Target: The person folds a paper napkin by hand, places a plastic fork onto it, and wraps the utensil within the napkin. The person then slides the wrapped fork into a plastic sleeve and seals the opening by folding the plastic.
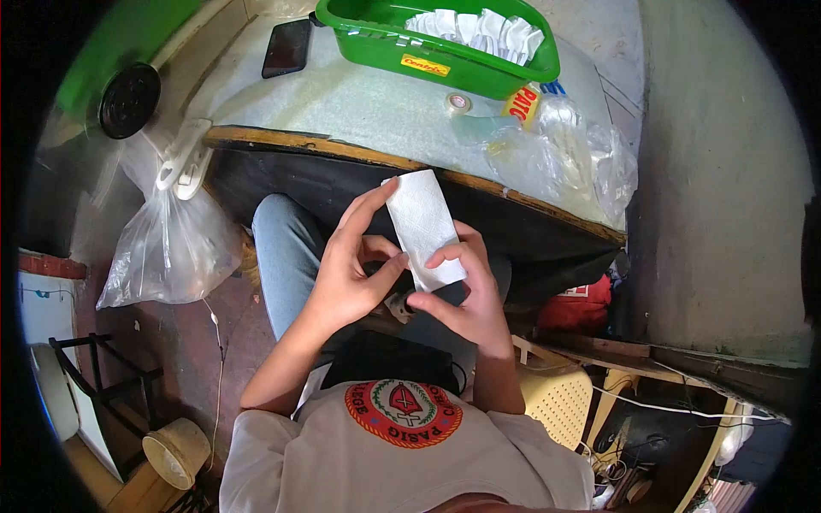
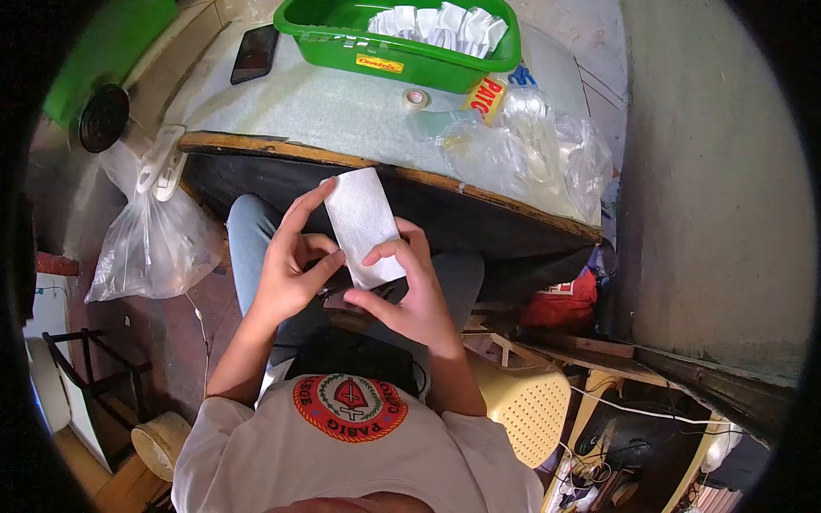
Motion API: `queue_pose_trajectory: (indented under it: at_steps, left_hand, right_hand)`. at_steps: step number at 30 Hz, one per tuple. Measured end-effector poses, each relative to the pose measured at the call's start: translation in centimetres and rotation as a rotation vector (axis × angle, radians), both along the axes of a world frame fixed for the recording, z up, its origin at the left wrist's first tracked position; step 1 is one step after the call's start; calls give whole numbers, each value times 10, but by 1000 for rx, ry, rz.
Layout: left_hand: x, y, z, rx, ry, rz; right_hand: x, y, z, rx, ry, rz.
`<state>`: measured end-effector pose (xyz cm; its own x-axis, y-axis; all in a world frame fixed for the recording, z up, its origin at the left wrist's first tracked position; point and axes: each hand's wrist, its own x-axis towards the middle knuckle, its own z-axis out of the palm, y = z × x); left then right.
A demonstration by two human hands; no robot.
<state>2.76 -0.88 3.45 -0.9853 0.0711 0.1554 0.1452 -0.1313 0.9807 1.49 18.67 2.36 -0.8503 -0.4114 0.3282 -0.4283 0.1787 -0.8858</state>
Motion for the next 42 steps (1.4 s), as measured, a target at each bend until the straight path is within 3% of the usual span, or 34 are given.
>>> queue_pose_trajectory:
  at_steps: [11,16,20,22,27,42]
  left_hand:
    - [-2,1,0,-22,-5,15]
    - [-2,0,0,-26,-4,18]
    - [-3,0,-3,-13,5,15]
    - [-3,0,-4,4,-1,15]
    - [-2,0,-2,18,-3,10]
    - [-1,-1,-4,27,14,-15]
  right_hand:
    - [6,-4,-4,-185,-187,-71]
    - [9,-5,-3,49,63,-133]
    - [11,-9,-10,-22,186,-209]
    - [16,-7,-5,203,349,-278]
    - [18,-12,-10,304,605,-330]
    - [19,-11,-17,353,667,-311]
